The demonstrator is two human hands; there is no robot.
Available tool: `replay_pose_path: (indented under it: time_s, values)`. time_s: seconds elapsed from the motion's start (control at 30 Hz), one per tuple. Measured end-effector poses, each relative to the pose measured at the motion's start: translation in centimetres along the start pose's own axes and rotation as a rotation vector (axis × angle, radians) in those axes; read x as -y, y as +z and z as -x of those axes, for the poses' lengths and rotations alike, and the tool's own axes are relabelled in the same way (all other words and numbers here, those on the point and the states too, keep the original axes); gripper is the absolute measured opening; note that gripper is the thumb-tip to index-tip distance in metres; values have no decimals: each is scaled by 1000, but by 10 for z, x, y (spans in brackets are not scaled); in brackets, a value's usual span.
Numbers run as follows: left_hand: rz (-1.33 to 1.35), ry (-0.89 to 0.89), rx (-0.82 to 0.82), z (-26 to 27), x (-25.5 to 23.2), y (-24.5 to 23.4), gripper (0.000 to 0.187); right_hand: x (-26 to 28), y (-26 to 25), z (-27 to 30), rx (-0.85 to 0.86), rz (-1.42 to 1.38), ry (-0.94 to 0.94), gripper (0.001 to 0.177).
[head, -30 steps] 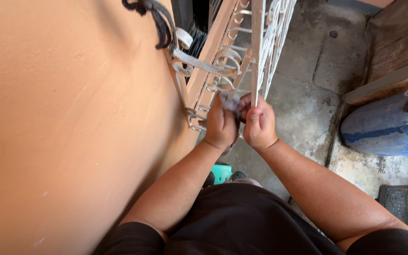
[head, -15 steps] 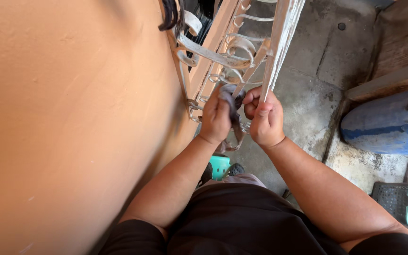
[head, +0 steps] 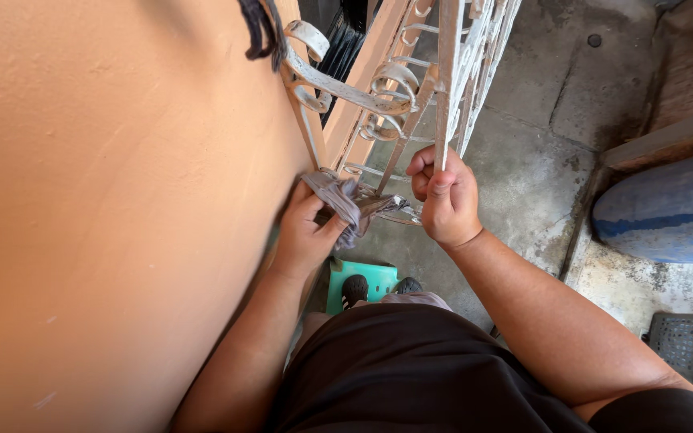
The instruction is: The person cleans a white decorative metal gate using a cloth, wiping the bars and curved sections by hand.
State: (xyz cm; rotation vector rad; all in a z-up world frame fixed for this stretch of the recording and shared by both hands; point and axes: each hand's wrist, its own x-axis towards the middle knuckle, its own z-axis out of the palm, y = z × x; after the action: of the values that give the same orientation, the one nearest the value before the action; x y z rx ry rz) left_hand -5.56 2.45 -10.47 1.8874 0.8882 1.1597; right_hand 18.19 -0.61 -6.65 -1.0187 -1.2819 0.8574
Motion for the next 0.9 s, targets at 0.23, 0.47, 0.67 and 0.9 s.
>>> replay_pose_path:
  time_s: [0.23, 0.47, 0.67, 0.9]
  values:
    - [581, -151, -150, 0, -13, 12, 51, 0, 0, -2, -20, 57, 0, 80]
    - [836, -136, -65, -2, -37, 23, 61, 16, -3, 2, -29, 243, -252, 70]
    - [764, -205, 14, 5, -13, 45, 65, 3, -11, 67, 57, 705, -486, 36]
    - [825, -262, -13, 4, -1, 54, 53, -37, 2, 69, 268, 864, -121, 24]
